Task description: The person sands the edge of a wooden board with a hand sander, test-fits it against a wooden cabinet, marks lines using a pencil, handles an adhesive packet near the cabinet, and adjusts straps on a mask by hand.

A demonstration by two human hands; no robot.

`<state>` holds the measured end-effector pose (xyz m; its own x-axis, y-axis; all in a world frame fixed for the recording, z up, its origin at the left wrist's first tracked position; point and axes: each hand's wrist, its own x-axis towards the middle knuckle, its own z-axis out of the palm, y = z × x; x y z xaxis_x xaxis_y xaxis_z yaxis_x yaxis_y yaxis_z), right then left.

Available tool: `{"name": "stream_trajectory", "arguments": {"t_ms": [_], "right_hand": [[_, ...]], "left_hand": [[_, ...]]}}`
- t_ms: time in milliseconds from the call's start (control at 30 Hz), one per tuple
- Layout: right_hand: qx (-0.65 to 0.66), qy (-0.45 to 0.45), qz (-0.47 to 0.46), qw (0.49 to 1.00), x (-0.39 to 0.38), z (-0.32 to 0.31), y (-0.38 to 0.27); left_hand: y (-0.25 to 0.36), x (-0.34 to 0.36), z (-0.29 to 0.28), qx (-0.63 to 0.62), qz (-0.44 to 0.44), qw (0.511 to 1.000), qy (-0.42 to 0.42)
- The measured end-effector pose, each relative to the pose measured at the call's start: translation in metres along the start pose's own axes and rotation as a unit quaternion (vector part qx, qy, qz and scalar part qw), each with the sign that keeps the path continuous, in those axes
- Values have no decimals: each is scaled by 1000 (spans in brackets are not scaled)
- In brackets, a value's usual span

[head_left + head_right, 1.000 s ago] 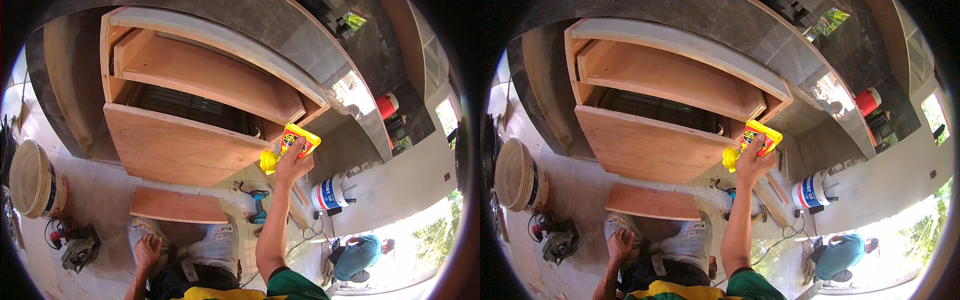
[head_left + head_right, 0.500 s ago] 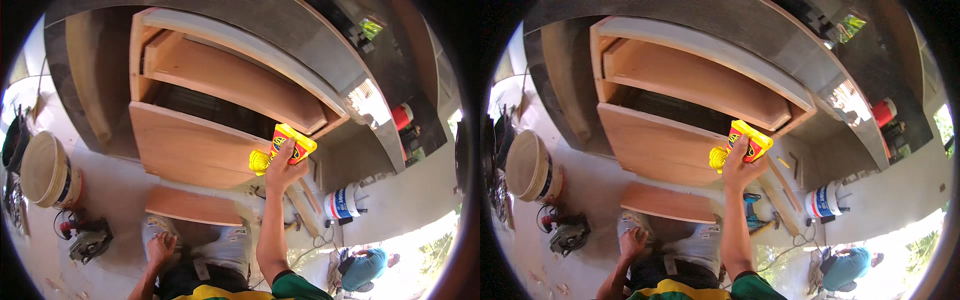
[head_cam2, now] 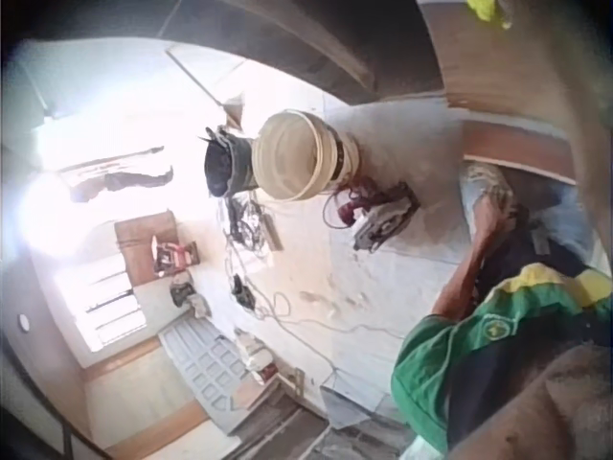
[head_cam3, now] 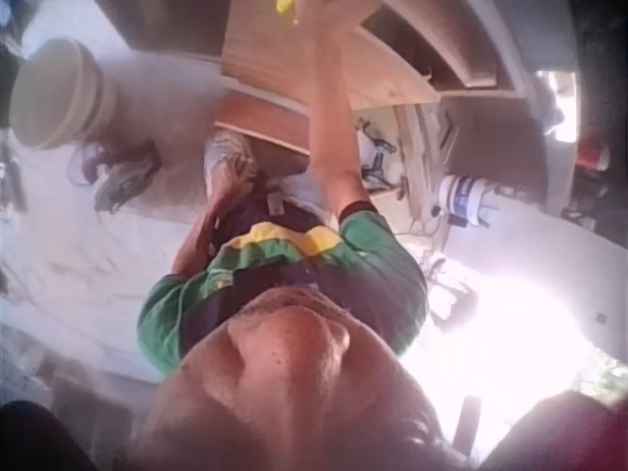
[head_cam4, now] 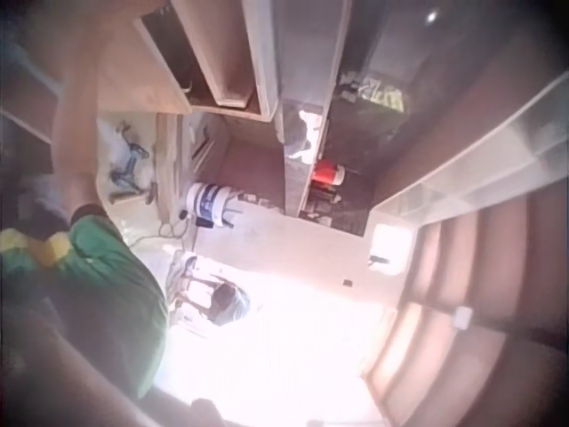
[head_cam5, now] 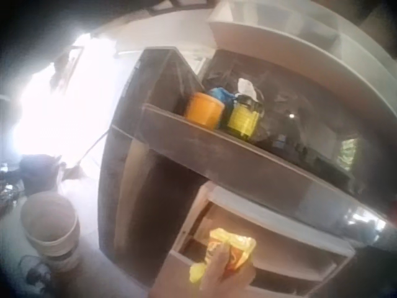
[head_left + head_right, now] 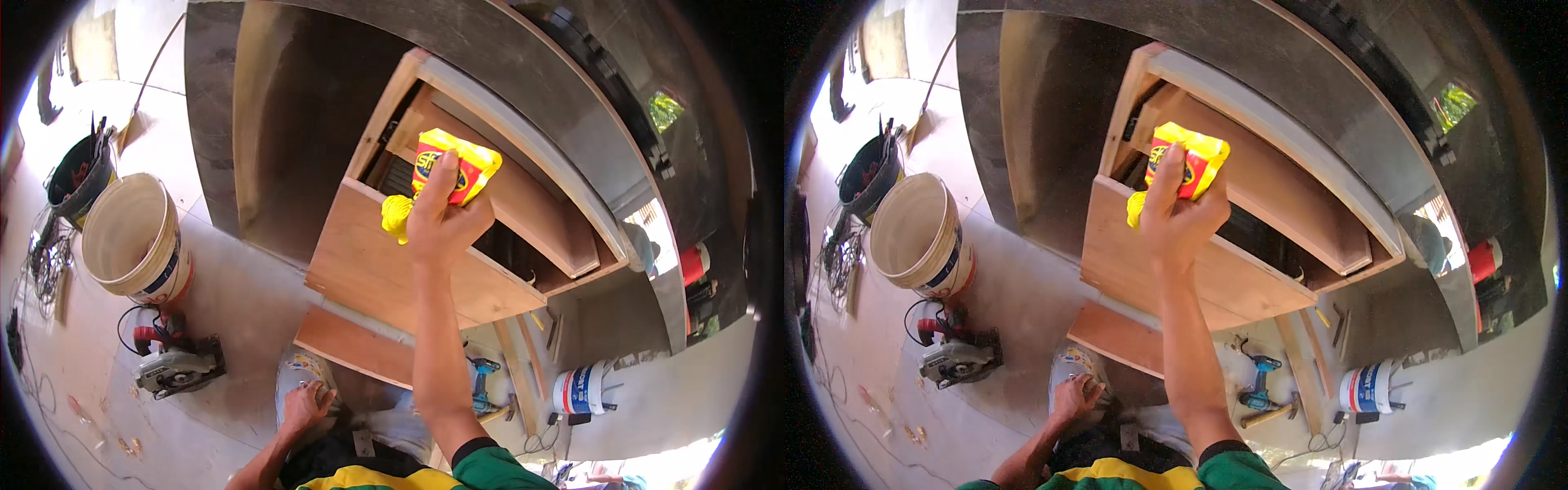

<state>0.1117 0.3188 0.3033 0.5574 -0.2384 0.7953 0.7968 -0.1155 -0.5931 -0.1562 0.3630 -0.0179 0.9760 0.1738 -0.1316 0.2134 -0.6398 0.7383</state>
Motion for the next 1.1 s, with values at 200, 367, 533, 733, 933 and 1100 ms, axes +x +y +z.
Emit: {"name": "stream_trajectory", "arguments": {"t_ms": [200, 367, 533, 733, 933, 1100], "right_hand": [[-109, 12, -55, 992, 8, 21, 1], [-129, 1, -60, 990, 10, 21, 2], [-134, 5, -107, 985, 11, 22, 5], [-140, -9, -90, 986, 3, 21, 4], [-156, -11, -64, 986, -1, 16, 14], [-154, 9, -60, 986, -6, 18, 14]], "left_hand": [[-4, 0, 1, -16, 8, 1000, 3], [-2, 0, -3, -28, 9, 999, 14], [3, 1, -10, -42, -20, 999, -28], [-1, 0, -8, -47, -15, 999, -18], [-2, 1, -3, -38, 0, 999, 1], [0, 1, -7, -38, -13, 999, -11]]}}
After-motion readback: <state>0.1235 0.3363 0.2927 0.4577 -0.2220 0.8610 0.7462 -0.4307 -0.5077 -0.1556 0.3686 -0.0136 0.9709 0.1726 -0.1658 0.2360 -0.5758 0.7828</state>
